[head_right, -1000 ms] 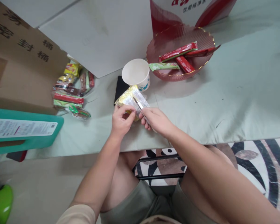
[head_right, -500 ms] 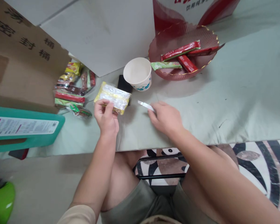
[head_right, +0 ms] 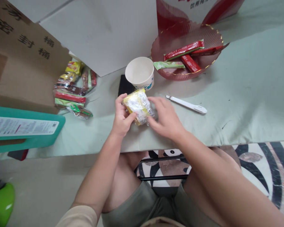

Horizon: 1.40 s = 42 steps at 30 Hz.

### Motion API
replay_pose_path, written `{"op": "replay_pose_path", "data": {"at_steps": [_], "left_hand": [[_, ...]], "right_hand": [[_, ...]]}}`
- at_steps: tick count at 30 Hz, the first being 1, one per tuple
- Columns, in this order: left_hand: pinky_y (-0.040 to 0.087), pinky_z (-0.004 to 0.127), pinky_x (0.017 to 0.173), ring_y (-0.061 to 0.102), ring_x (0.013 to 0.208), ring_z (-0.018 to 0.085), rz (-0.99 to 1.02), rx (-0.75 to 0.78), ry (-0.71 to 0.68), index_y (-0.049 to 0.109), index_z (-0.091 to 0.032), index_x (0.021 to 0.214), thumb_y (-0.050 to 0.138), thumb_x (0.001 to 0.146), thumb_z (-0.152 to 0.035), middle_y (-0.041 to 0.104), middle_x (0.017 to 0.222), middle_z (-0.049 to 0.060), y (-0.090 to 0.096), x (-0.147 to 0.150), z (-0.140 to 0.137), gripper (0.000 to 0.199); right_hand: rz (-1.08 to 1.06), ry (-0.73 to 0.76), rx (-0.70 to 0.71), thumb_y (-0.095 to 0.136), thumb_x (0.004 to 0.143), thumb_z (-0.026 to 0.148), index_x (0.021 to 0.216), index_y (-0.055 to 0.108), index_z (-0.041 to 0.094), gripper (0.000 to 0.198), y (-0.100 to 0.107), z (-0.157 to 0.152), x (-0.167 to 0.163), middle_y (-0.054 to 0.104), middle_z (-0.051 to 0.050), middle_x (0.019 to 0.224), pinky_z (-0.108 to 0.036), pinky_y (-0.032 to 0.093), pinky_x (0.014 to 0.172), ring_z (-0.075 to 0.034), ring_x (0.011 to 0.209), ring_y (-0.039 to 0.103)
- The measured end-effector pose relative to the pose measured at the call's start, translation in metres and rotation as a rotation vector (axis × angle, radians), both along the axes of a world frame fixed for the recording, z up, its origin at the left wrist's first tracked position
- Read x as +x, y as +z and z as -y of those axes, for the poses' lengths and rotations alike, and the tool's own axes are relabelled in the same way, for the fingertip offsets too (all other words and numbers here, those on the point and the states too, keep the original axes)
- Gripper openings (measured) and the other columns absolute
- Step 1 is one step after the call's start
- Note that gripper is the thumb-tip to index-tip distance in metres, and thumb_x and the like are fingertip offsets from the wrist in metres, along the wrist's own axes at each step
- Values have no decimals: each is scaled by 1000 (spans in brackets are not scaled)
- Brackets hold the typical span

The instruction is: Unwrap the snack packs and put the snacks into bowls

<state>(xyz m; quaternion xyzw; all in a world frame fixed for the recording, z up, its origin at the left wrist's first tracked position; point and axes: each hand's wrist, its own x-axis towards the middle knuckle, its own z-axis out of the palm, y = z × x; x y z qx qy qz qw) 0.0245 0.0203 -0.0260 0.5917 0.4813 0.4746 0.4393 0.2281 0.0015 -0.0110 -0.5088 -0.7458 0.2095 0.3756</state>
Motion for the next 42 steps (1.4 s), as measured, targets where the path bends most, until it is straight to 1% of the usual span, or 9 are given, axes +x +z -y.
{"op": "replay_pose_path", "data": {"at_steps": [6,11,16,25,28,30,34,38,42], "left_hand": [[58,34,81,71,95,21,49,-82,53,37,-36,144,79,79,-56,66,116,7,0,-3,-3,80],[59,33,79,73,97,22,86,-127,88,40,-36,139,80,79,-54,67,117,7,2,-1,-6,74],[58,32,77,72,97,21,125,-143,87,41,-35,136,81,78,-52,67,116,7,3,7,-4,73],[58,30,77,71,99,20,254,-214,208,42,-34,121,73,80,-54,65,117,4,3,-3,-14,55],[58,30,79,70,103,21,229,-191,266,42,-33,122,73,80,-52,65,122,5,0,-8,-18,55],[58,30,79,70,105,21,213,-168,274,43,-33,124,71,81,-52,65,123,6,0,-9,-19,55],[59,32,77,72,94,21,161,-139,174,45,-34,126,72,80,-54,68,111,5,0,-2,-13,57],[60,33,75,73,89,21,164,-162,60,44,-34,132,78,78,-54,69,108,5,1,7,-6,67],[61,34,78,75,93,21,193,-249,33,43,-34,135,77,78,-60,71,111,5,1,10,-5,71]], "right_hand": [[-86,5,6,55,88,21,92,65,24,11,7,1,-6,67,-8,97,-42,51,86,-25,93,64],[-88,89,12,66,85,32,119,64,23,36,3,-3,-3,67,-11,114,-43,50,89,-28,102,63],[-6,54,54,59,89,28,91,69,25,11,0,-6,-8,67,-8,96,-43,47,86,-25,92,60],[-143,274,97,57,83,22,83,62,25,6,12,4,-12,76,-4,99,-47,44,98,-28,112,64],[-225,397,10,52,83,25,78,57,25,6,16,7,-12,71,-3,83,-45,47,93,-26,100,65],[-269,324,-54,50,85,28,80,55,25,8,19,7,-13,68,-3,80,-43,48,88,-24,88,64],[-409,-7,-272,60,83,37,107,56,23,27,16,4,-19,68,-10,113,-44,52,89,-25,102,64],[-627,80,-603,65,84,47,133,42,23,60,9,4,-25,60,-16,136,-43,56,91,-26,110,67],[-655,49,-671,66,82,42,136,39,24,63,6,5,-25,61,-13,127,-40,58,83,-22,96,69]]}}
